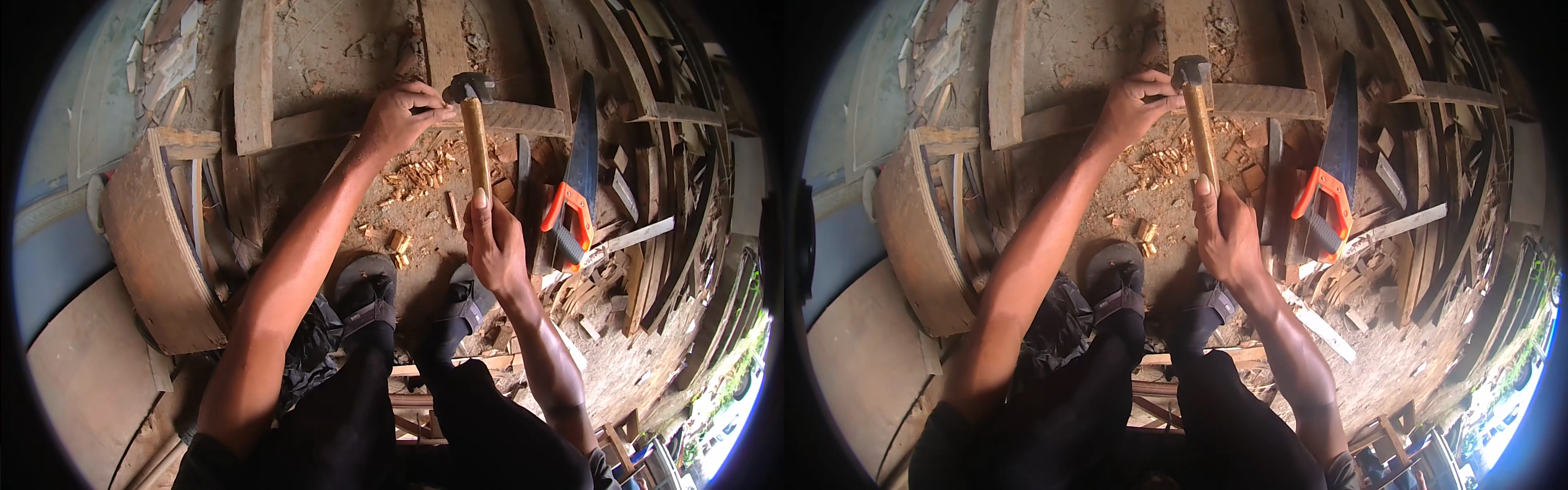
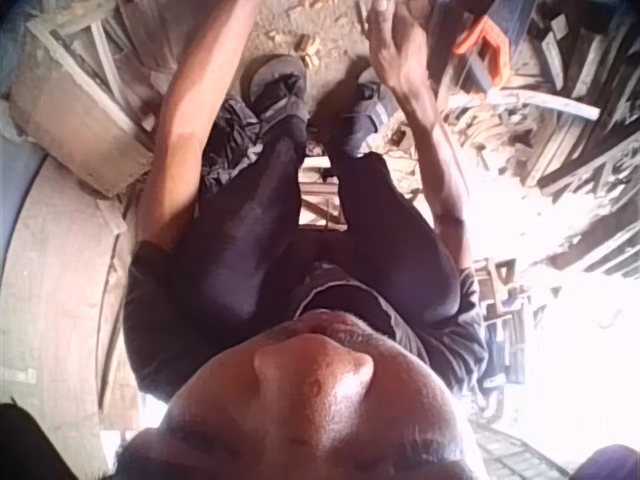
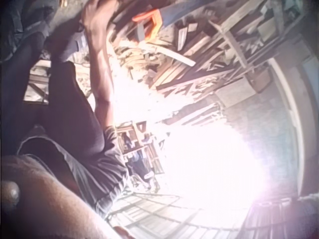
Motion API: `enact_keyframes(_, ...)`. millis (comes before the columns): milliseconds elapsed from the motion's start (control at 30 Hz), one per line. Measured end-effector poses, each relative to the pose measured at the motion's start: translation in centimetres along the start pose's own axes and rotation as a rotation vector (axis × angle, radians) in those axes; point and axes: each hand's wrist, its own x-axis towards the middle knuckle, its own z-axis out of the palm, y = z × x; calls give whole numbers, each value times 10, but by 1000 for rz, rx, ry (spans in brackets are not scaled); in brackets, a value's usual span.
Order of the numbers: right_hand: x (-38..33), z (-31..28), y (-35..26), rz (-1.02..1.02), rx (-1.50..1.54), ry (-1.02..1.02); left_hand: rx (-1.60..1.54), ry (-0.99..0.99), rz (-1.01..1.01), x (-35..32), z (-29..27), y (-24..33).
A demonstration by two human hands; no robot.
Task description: The person hammers nails into a wooden frame using a hammer. They repeatedly position nails and strike them to secure the frame pieces together.
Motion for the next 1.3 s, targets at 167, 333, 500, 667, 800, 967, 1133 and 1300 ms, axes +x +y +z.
enact_keyframes(167, 2, -4, -1, 19, -32, -2, 81, 43, 75, 0, 6, -5)
enact_keyframes(333, -2, -8, -13, -109, 16, 55, 146, 66, 102, 2, 5, 1)
enact_keyframes(500, 4, -6, -7, -58, -46, 37, 206, 56, 155, 3, 3, -7)
enact_keyframes(667, -6, -6, -19, -221, 35, 79, 144, 78, 124, 1, 6, -3)
enact_keyframes(800, 5, -1, -9, -52, -135, 69, 269, 111, 264, 0, 5, -5)
enact_keyframes(967, -5, -1, -2, -164, 44, 101, 174, 71, 192, 0, 10, -10)
enact_keyframes(1133, 1, -4, -4, -105, -43, 62, 216, 72, 254, 3, 4, -14)
enact_keyframes(1300, 6, -1, 6, -47, -72, 39, 74, 23, 133, 4, 2, -4)
